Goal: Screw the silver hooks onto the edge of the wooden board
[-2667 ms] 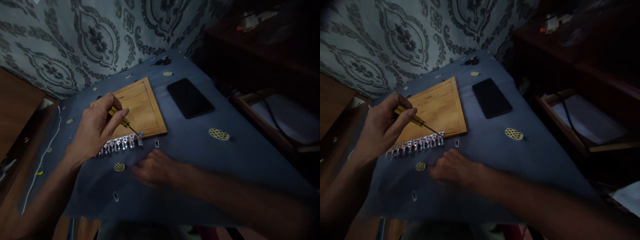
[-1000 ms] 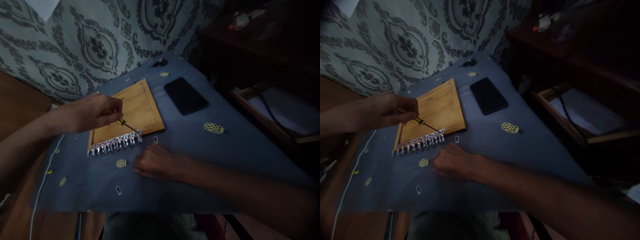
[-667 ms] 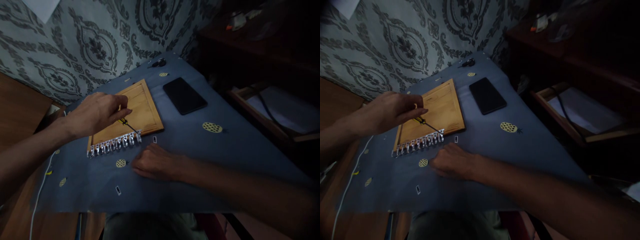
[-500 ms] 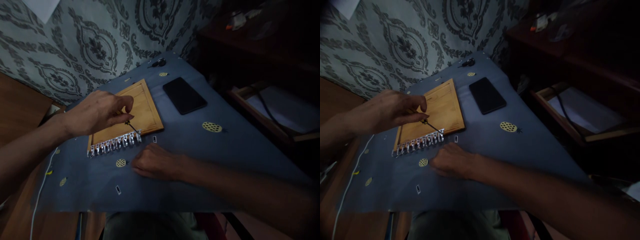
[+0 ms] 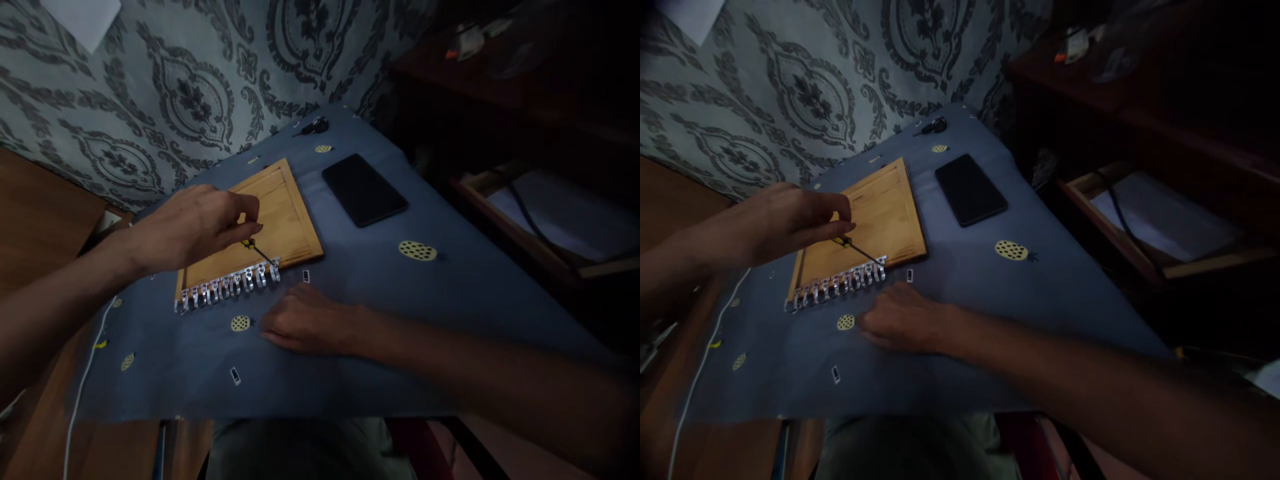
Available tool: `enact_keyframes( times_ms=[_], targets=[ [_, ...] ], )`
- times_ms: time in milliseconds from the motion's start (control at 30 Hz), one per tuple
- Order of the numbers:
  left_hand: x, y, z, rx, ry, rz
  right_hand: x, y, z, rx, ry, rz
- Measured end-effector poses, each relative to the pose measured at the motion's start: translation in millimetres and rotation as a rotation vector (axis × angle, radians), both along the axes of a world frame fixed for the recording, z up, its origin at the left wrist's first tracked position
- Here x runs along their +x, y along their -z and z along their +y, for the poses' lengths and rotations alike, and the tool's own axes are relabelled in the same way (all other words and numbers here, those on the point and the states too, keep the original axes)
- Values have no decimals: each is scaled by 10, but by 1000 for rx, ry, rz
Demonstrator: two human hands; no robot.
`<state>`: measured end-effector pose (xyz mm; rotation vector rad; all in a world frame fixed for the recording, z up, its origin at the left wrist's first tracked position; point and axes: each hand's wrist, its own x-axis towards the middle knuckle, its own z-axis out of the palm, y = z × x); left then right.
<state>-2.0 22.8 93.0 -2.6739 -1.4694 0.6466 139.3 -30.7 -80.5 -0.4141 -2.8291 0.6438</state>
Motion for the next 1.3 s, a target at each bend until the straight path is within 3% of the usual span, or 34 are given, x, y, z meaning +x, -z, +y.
enact_keyframes(
  times_ms=[133, 433, 600, 1000, 1300],
  targets=[
    [-10, -22, -22, -49, -21, -6, 11, -28, -3, -9, 15, -27],
    [-120, 32, -8, 3, -154, -42, 4, -37, -3, -19, 8, -5],
    [-67, 33, -40, 16, -97, -52, 0, -40, -3, -34, 31, -1],
    [-99, 79, -119, 69, -170, -31, -7, 29, -11, -75, 31, -1],
    [-183, 110, -147, 63, -130, -112, -9, 0, -34, -63, 22, -31]
  ],
)
